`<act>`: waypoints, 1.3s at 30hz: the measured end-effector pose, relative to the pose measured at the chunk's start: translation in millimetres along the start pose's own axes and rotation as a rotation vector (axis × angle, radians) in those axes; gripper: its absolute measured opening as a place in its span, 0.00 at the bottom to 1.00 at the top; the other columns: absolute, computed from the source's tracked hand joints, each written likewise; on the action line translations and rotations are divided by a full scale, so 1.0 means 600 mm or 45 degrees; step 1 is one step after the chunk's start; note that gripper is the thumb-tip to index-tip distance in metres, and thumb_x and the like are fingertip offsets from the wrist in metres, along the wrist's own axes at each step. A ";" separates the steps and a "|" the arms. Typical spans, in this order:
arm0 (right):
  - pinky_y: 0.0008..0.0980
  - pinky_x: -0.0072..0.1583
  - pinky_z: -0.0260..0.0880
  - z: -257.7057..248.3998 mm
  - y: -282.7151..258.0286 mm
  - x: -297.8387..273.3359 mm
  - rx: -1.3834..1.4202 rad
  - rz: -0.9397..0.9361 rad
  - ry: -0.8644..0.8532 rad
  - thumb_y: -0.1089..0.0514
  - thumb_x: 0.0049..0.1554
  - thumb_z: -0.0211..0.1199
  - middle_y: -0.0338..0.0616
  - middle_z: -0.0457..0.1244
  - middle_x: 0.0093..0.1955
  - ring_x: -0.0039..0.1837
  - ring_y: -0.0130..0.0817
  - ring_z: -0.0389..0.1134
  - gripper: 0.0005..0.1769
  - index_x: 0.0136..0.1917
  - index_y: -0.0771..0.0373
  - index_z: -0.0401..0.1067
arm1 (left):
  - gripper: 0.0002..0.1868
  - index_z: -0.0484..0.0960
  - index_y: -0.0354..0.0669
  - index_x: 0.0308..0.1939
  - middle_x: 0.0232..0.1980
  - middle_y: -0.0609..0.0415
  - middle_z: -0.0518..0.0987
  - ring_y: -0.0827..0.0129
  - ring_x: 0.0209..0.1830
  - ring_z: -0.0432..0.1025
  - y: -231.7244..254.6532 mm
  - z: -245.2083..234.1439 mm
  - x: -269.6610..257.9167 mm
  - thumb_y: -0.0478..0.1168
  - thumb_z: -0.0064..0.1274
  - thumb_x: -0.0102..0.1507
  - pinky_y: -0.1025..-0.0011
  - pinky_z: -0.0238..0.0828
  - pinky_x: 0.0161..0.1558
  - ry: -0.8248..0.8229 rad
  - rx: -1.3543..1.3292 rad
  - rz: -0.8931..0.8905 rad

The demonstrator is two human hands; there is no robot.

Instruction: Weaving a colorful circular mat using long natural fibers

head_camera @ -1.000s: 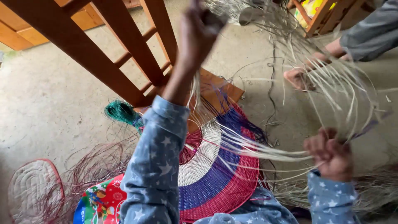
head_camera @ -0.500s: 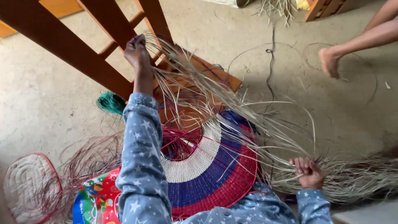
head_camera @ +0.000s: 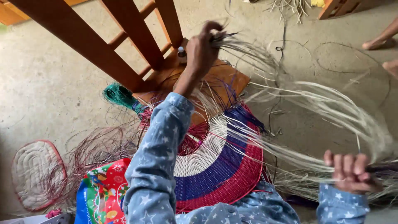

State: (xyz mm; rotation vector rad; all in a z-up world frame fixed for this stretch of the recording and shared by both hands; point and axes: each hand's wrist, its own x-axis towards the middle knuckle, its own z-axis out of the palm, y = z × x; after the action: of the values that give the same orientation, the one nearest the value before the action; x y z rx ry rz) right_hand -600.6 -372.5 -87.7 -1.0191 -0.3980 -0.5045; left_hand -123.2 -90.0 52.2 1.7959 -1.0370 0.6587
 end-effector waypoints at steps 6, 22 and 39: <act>0.45 0.56 0.62 -0.064 0.120 -0.224 -0.400 0.711 0.755 0.51 0.68 0.50 0.33 0.48 0.26 0.30 0.33 0.52 0.25 0.28 0.50 0.53 | 0.16 0.82 0.39 0.45 0.40 0.51 0.85 0.72 0.31 0.80 -0.191 -0.025 -0.049 0.32 0.66 0.54 0.75 0.85 0.33 0.493 -0.407 -1.129; 0.41 0.49 0.64 -0.056 0.205 -0.279 0.138 0.511 1.030 0.55 0.61 0.63 0.33 0.53 0.29 0.34 0.30 0.55 0.09 0.40 0.54 0.67 | 0.20 0.78 0.35 0.55 0.44 0.48 0.84 0.75 0.24 0.76 -0.254 -0.090 -0.011 0.38 0.60 0.60 0.79 0.78 0.21 0.594 -0.313 -1.326; 0.36 0.35 0.69 -0.243 0.309 -0.533 -0.182 1.238 1.893 0.40 0.62 0.62 0.39 0.70 0.41 0.36 0.40 0.71 0.15 0.46 0.52 0.72 | 0.19 0.85 0.35 0.51 0.43 0.49 0.86 0.70 0.33 0.81 -0.208 -0.179 0.048 0.33 0.67 0.57 0.76 0.82 0.32 0.780 -0.635 -1.435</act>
State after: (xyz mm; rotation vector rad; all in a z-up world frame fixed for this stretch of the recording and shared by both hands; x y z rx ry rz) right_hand -744.6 -353.6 -457.5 -0.6169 1.4097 -0.2710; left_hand -0.6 23.1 64.2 1.2969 0.2666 0.1622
